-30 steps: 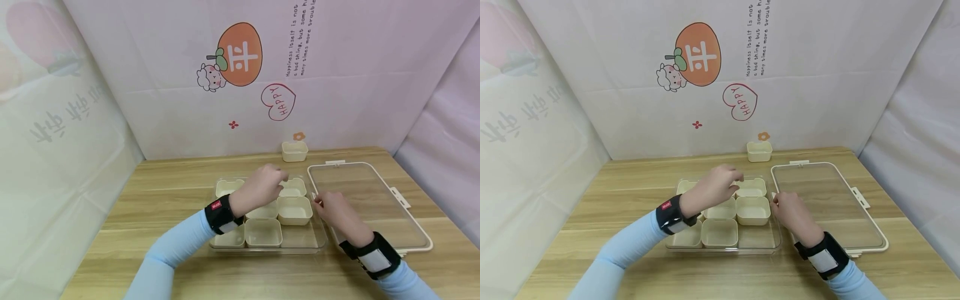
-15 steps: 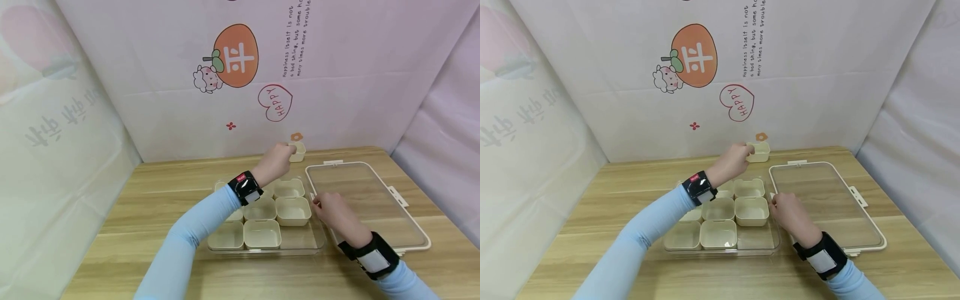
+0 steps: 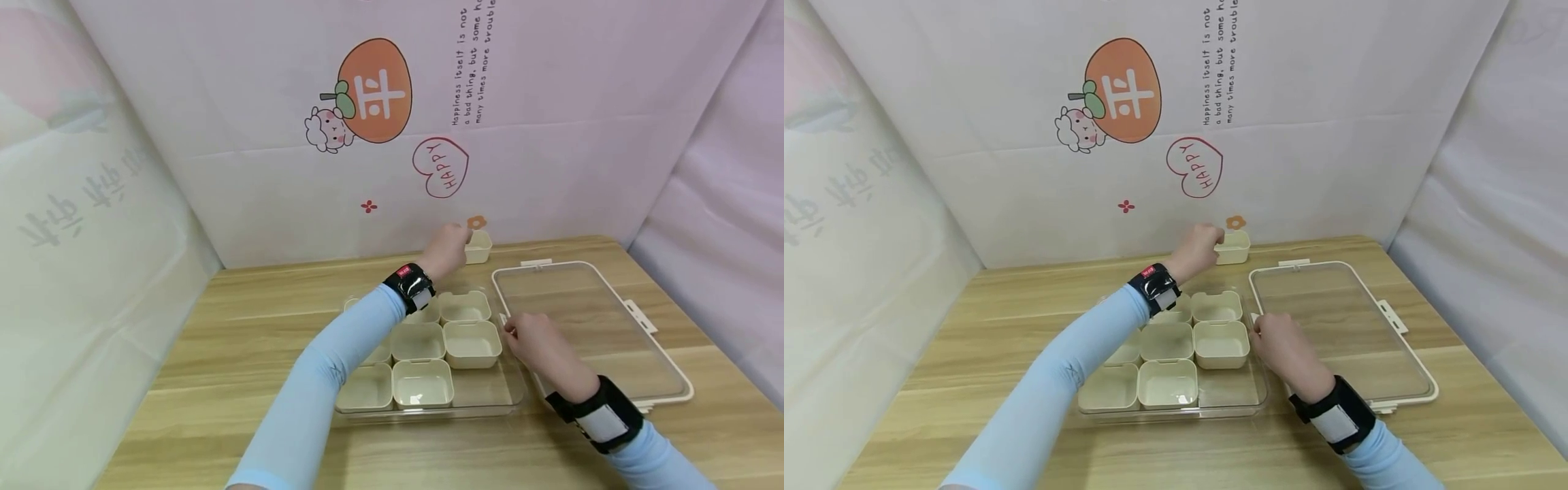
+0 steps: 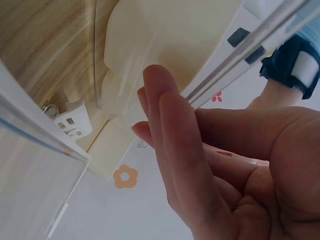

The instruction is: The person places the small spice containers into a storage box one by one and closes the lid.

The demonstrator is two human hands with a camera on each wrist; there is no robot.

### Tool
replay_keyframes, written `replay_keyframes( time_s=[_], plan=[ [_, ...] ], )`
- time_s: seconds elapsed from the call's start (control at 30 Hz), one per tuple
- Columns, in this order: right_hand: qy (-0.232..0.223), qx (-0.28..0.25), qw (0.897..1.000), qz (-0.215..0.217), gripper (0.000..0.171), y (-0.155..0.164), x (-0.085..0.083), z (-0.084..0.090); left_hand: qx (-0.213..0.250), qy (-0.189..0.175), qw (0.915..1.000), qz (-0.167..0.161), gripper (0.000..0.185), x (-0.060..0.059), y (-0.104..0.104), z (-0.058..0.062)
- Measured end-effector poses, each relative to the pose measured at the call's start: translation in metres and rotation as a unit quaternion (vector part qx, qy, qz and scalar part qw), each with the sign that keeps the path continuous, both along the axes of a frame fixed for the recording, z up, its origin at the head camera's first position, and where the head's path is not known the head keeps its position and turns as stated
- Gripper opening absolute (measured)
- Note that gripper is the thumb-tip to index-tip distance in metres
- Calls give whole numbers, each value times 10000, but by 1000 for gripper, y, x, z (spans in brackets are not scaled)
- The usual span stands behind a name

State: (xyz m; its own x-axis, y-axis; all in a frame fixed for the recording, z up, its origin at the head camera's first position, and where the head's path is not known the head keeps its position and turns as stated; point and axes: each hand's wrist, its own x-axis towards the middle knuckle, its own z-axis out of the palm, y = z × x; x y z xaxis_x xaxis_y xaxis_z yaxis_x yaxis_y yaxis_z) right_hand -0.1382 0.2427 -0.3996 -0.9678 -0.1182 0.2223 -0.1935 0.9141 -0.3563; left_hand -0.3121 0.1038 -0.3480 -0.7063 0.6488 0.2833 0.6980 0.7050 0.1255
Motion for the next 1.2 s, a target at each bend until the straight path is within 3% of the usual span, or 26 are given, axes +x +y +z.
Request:
replay_keyframes(
  time_s=[0.37, 0.53, 0.77, 1.0, 1.2],
  plan=[
    [32, 57, 10000, -32, 11, 0, 0, 0, -370, -102, 9990, 248, 10, -29, 12, -2],
    [83, 73, 9999, -61, 11, -1, -1, 0, -866, 152, 9958, 250, 7, -40, 19, -7],
    [13, 120, 9999, -43, 13, -1, -1, 1, -1540, 337, 9874, 100, 12, -47, 25, -15],
    [-72, 168, 9998, -75, 15, -1, 0, 1, -1773, 46, 9841, -28, 14, -52, 31, -22],
    [-1, 241, 9997, -26, 13, -1, 0, 0, -2162, 189, 9761, -39, 16, -60, 39, -26]
  ],
)
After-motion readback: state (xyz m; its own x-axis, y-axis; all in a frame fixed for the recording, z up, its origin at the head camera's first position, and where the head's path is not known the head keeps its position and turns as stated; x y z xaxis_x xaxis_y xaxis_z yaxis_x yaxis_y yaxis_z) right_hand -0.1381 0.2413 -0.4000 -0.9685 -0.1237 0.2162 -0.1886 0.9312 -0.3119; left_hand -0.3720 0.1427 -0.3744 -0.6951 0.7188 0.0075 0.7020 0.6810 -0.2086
